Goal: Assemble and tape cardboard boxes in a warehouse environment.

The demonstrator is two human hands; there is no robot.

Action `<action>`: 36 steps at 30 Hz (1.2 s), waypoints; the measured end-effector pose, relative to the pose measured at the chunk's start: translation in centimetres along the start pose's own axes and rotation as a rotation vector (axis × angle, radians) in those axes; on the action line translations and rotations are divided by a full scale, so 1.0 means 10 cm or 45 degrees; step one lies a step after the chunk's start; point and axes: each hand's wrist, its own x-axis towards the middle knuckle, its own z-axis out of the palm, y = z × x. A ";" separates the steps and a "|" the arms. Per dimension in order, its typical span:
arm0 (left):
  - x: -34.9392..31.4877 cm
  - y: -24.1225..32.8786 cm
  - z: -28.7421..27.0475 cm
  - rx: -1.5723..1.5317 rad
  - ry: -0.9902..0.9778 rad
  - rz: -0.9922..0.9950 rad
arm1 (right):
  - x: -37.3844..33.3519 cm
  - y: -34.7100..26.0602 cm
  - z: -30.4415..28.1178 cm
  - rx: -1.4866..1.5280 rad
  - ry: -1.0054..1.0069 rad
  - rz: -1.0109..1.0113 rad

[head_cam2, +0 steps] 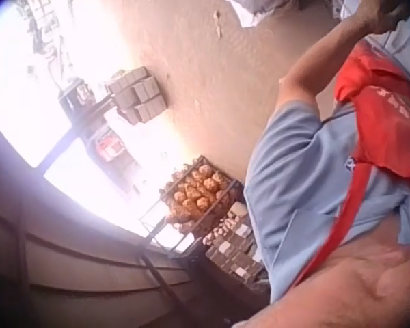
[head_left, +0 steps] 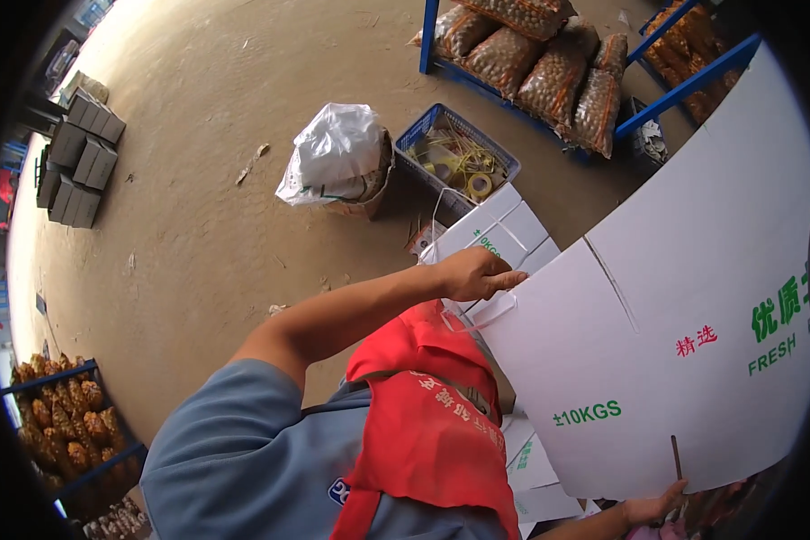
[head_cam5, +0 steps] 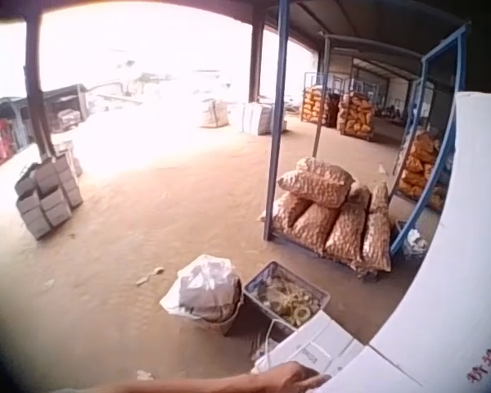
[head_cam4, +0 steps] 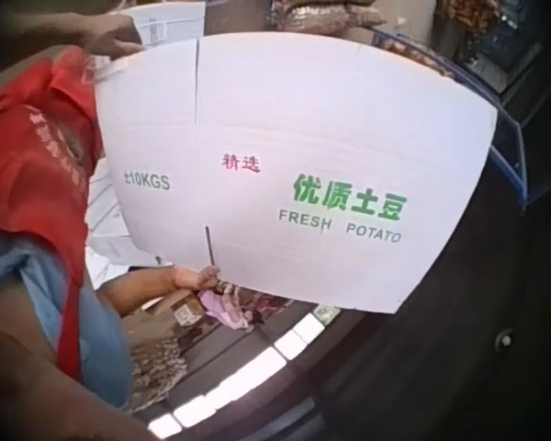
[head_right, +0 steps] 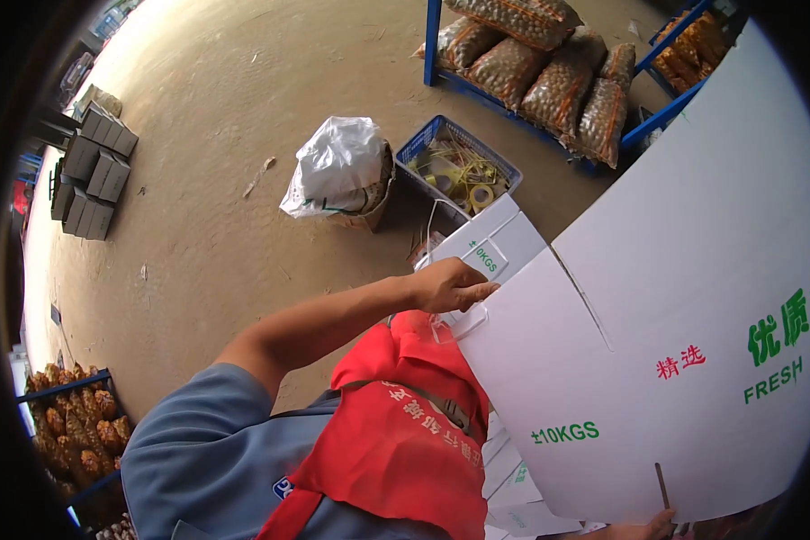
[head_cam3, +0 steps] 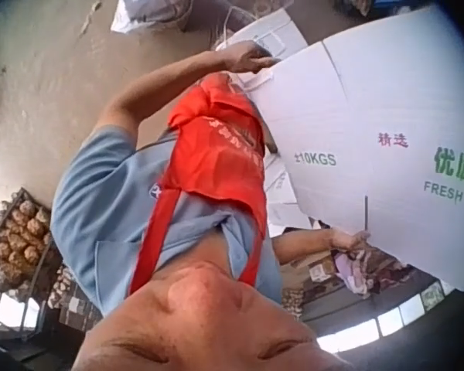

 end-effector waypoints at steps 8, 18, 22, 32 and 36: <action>-0.74 -0.29 -0.56 -0.045 -0.200 -0.026 | -0.19 -0.77 -0.50 -0.543 -0.296 0.231; -1.47 -1.41 -1.12 0.434 0.654 -0.607 | -0.84 0.28 1.05 -0.406 -1.175 0.340; -1.88 -1.61 -1.02 0.369 0.496 -0.811 | -0.66 0.38 0.93 -0.639 -1.434 0.266; -2.26 -2.07 -0.94 0.090 0.415 -1.019 | -0.46 0.30 0.62 -1.397 -1.830 0.089; -2.04 -2.40 -1.23 0.153 0.244 -1.155 | -0.57 0.38 0.56 -1.623 -1.953 0.120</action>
